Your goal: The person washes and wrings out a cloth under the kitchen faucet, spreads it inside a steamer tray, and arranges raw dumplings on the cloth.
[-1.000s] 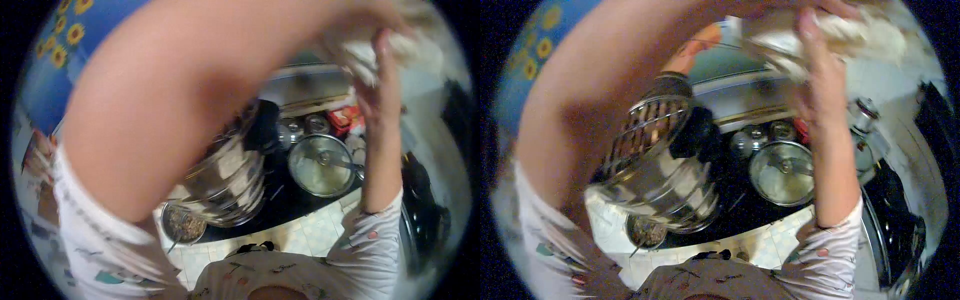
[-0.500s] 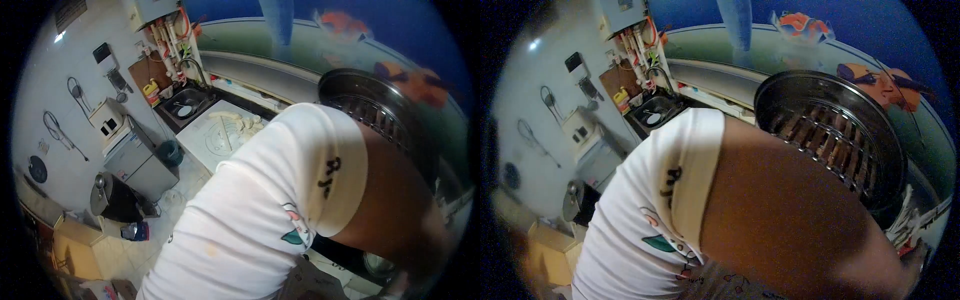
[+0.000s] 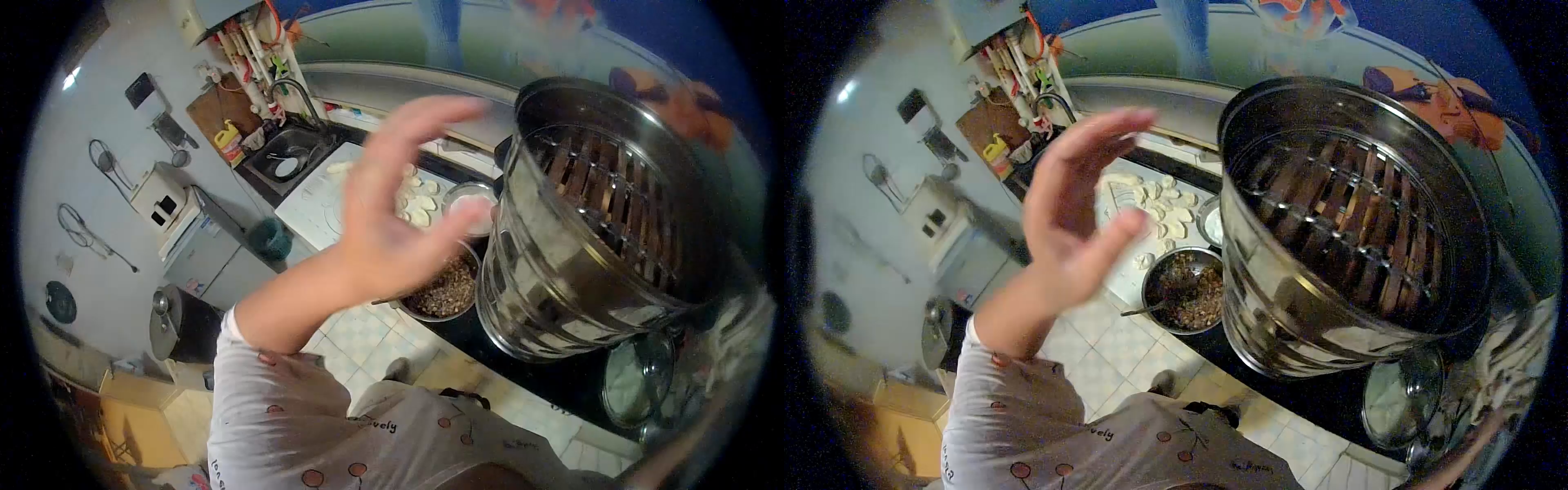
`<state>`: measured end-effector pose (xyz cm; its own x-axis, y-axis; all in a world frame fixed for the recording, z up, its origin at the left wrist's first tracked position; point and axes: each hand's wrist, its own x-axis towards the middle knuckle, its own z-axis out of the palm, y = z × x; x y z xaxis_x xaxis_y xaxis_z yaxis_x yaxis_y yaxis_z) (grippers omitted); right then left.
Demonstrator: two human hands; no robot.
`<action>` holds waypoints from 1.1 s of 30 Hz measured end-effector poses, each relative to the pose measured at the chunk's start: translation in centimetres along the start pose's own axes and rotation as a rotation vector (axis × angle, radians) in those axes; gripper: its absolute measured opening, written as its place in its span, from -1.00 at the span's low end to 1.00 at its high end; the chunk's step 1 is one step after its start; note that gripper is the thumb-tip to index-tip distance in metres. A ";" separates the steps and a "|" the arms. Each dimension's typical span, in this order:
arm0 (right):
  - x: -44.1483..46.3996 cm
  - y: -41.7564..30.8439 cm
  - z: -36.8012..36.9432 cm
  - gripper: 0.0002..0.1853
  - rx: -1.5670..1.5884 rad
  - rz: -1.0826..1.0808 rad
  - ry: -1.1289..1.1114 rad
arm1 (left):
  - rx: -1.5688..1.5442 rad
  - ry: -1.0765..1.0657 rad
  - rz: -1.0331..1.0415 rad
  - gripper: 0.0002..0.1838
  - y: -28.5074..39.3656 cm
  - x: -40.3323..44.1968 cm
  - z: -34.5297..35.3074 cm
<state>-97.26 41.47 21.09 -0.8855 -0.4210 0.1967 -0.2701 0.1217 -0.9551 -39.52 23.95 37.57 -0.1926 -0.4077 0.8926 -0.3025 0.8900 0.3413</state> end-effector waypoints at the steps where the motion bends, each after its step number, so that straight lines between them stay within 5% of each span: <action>1: -1.6 -0.8 -0.3 -0.48 -0.016 -0.011 0.009 | -0.075 0.033 -0.227 -0.44 -0.7 -1.8 -1.9; 6: -11.2 -7.2 1.8 -0.48 -0.040 -0.092 0.001 | -0.196 0.123 -0.529 -0.40 -5.8 -9.3 -9.4; 10: -19.7 -14.1 7.8 -0.48 0.009 -0.189 -0.106 | -0.348 0.108 -0.572 -0.33 -7.7 -13.3 -14.3; 15: -32.2 -24.2 20.0 -0.48 0.136 -0.314 -0.357 | -0.624 0.037 -0.730 -0.28 -10.7 -19.8 -23.7; 22: -48.1 -34.5 39.6 -0.48 0.292 -0.277 -0.835 | -1.226 0.014 -1.184 0.14 -16.3 -23.8 -33.4; 28: -62.9 -28.7 58.3 -0.42 0.186 -0.031 -1.192 | -1.667 0.332 -1.081 0.18 -24.0 -24.0 -39.5; 29: -66.8 -30.3 58.5 -0.41 0.197 0.266 -1.343 | -1.670 0.390 -1.088 0.17 -25.6 -24.6 -40.8; 30: -68.6 -28.3 61.2 -0.48 0.283 0.178 -1.387 | -1.841 0.338 -1.126 0.15 -28.2 -26.4 -42.5; 33: -73.6 -25.8 68.3 -0.69 0.354 0.040 -1.598 | -1.242 0.453 -1.301 0.02 -34.3 -30.4 -46.0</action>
<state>0.71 7.95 16.17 0.4390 -0.8980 -0.0289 0.0362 0.0498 -0.9981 19.61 15.21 12.33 -0.1318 -0.9803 -0.1471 0.7772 -0.1943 0.5985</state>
